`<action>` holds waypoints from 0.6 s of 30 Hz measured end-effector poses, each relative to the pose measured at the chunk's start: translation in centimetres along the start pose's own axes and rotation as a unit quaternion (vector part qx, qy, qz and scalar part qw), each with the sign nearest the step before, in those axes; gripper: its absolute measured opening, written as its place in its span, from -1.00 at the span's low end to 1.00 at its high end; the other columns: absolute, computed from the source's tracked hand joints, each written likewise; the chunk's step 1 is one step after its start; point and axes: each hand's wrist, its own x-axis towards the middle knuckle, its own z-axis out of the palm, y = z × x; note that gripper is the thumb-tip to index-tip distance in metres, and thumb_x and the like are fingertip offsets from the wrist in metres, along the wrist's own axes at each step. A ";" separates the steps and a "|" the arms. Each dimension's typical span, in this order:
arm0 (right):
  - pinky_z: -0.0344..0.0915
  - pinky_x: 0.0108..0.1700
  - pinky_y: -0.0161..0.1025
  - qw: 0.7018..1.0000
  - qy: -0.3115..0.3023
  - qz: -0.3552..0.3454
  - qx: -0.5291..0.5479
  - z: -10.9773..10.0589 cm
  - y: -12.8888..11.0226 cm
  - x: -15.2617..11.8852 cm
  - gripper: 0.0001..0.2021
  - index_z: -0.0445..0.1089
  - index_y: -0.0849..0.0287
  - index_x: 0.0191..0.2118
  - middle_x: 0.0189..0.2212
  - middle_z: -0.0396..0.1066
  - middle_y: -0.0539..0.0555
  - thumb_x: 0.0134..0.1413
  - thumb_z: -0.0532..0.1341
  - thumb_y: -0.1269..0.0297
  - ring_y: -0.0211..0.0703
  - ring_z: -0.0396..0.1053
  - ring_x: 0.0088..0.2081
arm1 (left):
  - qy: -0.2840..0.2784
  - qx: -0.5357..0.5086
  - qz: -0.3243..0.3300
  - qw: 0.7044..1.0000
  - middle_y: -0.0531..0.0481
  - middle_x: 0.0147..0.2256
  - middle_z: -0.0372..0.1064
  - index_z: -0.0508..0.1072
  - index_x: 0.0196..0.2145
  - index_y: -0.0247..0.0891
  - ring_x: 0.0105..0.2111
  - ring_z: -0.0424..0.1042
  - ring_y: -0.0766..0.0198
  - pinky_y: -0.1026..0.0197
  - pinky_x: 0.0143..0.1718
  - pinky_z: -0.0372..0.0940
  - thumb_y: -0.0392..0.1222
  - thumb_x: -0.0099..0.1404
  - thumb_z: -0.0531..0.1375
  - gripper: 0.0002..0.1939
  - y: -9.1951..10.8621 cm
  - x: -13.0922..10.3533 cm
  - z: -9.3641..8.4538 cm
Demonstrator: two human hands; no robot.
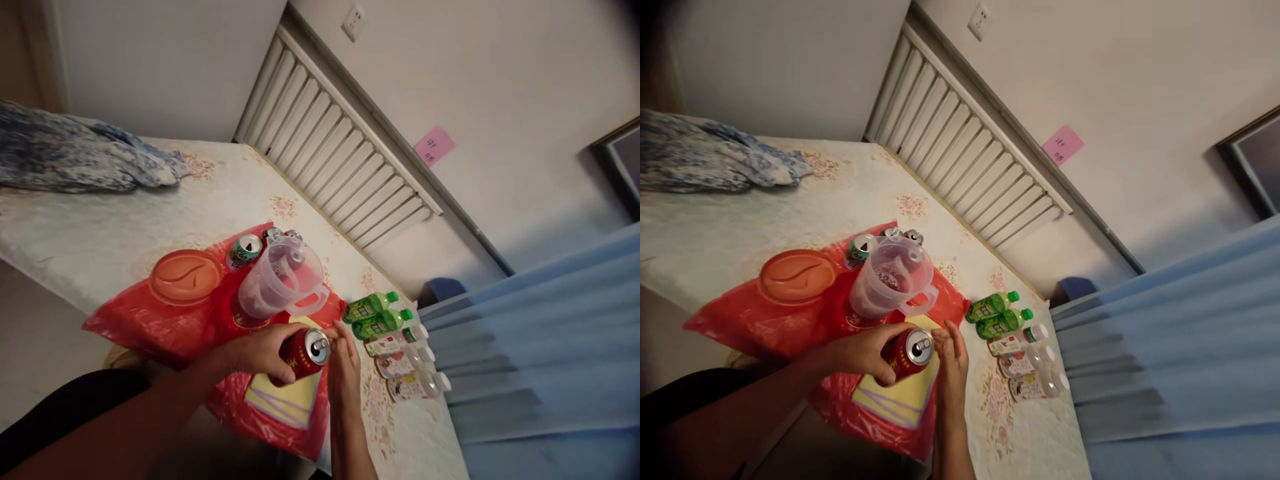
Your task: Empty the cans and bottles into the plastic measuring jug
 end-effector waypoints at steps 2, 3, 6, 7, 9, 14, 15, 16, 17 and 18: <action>0.40 -0.07 -0.08 1.000 -0.006 0.011 -0.010 -1.4 0.5 -2.1 -0.47 0.39 0.13 0.07 -0.16 0.53 0.14 0.06 0.31 -0.07 -0.01 0.50 -0.14 | 0.008 -0.007 0.012 1.000 -0.01 -0.01 0.46 0.36 0.11 -0.14 -0.01 0.44 -0.02 0.09 -0.04 0.37 -0.35 -0.18 0.36 -0.19 -0.5 0.6 0.3; 0.40 -0.04 -0.07 0.999 -0.010 0.016 -0.026 -1.9 0.6 -3.0 -0.46 0.40 0.12 0.08 -0.11 0.53 0.15 0.03 0.34 -0.05 0.02 0.49 -0.10 | 0.012 -0.007 0.017 1.000 -0.01 0.00 0.46 0.36 0.11 -0.13 -0.01 0.43 -0.01 0.10 -0.05 0.37 -0.35 -0.18 0.35 -0.19 -0.7 0.8 0.5; 0.42 -0.01 -0.06 0.994 -0.019 0.025 -0.100 -2.4 0.8 -4.7 -0.36 0.40 0.10 0.13 0.03 0.49 0.16 -0.12 0.44 0.09 0.04 0.48 -0.08 | 0.012 -0.022 0.018 1.000 0.01 -0.03 0.46 0.33 0.14 -0.13 -0.07 0.45 0.04 0.16 -0.16 0.39 -0.36 -0.15 0.32 -0.18 -1.0 1.4 0.8; 0.43 -0.03 -0.06 0.992 -0.018 0.025 -0.126 -2.3 0.9 -4.9 -0.32 0.38 0.10 0.15 0.05 0.48 0.16 -0.16 0.46 0.13 0.03 0.49 -0.11 | 0.012 -0.028 0.017 0.999 0.01 -0.05 0.46 0.31 0.15 -0.13 -0.09 0.45 0.06 0.18 -0.20 0.39 -0.36 -0.15 0.30 -0.18 -1.1 1.6 0.9; 0.45 -0.05 -0.08 0.986 -0.010 0.022 -0.167 -1.9 1.1 -4.9 -0.25 0.36 0.11 0.19 0.06 0.46 0.16 -0.22 0.49 0.21 -0.02 0.49 -0.17 | 0.018 -0.037 0.017 0.999 0.00 -0.05 0.45 0.29 0.15 -0.14 -0.12 0.45 0.08 0.19 -0.24 0.38 -0.35 -0.13 0.29 -0.18 -1.2 1.9 1.1; 0.44 -0.01 -0.11 0.979 -0.020 -0.008 -0.205 -0.7 1.5 -3.9 -0.24 0.34 0.16 0.20 0.04 0.47 0.17 -0.21 0.49 0.26 -0.01 0.49 -0.12 | 0.026 -0.041 0.029 0.998 -0.02 -0.07 0.42 0.30 0.12 -0.18 -0.11 0.43 0.06 0.17 -0.23 0.38 -0.29 -0.12 0.30 -0.23 -1.8 2.6 1.1; 0.43 0.01 -0.10 0.978 -0.024 -0.014 -0.209 -0.5 1.5 -3.8 -0.24 0.34 0.17 0.20 0.05 0.47 0.17 -0.22 0.49 0.25 0.01 0.49 -0.09 | 0.025 -0.044 0.033 0.998 -0.02 -0.08 0.42 0.30 0.12 -0.19 -0.12 0.43 0.06 0.16 -0.23 0.38 -0.28 -0.12 0.30 -0.23 -1.9 2.7 1.1; 0.42 0.03 -0.10 0.977 -0.028 -0.018 -0.211 -0.4 1.5 -3.7 -0.23 0.34 0.17 0.19 0.05 0.47 0.18 -0.23 0.50 0.24 0.03 0.48 -0.06 | 0.022 -0.048 0.035 0.998 -0.02 -0.09 0.42 0.29 0.12 -0.20 -0.13 0.42 0.07 0.16 -0.23 0.38 -0.27 -0.12 0.30 -0.23 -2.1 2.7 1.1; 0.41 0.06 -0.09 0.976 -0.033 -0.019 -0.214 -0.2 1.4 -3.6 -0.23 0.34 0.17 0.19 0.06 0.47 0.18 -0.23 0.50 0.23 0.05 0.47 -0.02 | 0.020 -0.054 0.036 0.998 -0.02 -0.10 0.42 0.29 0.12 -0.20 -0.14 0.42 0.08 0.16 -0.23 0.37 -0.27 -0.11 0.30 -0.23 -2.2 2.8 1.2; 0.40 0.08 -0.09 0.975 -0.037 -0.019 -0.218 0.0 1.4 -3.5 -0.23 0.34 0.16 0.19 0.06 0.47 0.18 -0.22 0.50 0.22 0.06 0.47 0.01 | 0.015 -0.061 0.038 0.997 -0.02 -0.09 0.42 0.28 0.13 -0.20 -0.13 0.41 0.08 0.16 -0.21 0.37 -0.26 -0.10 0.30 -0.23 -2.4 2.9 1.2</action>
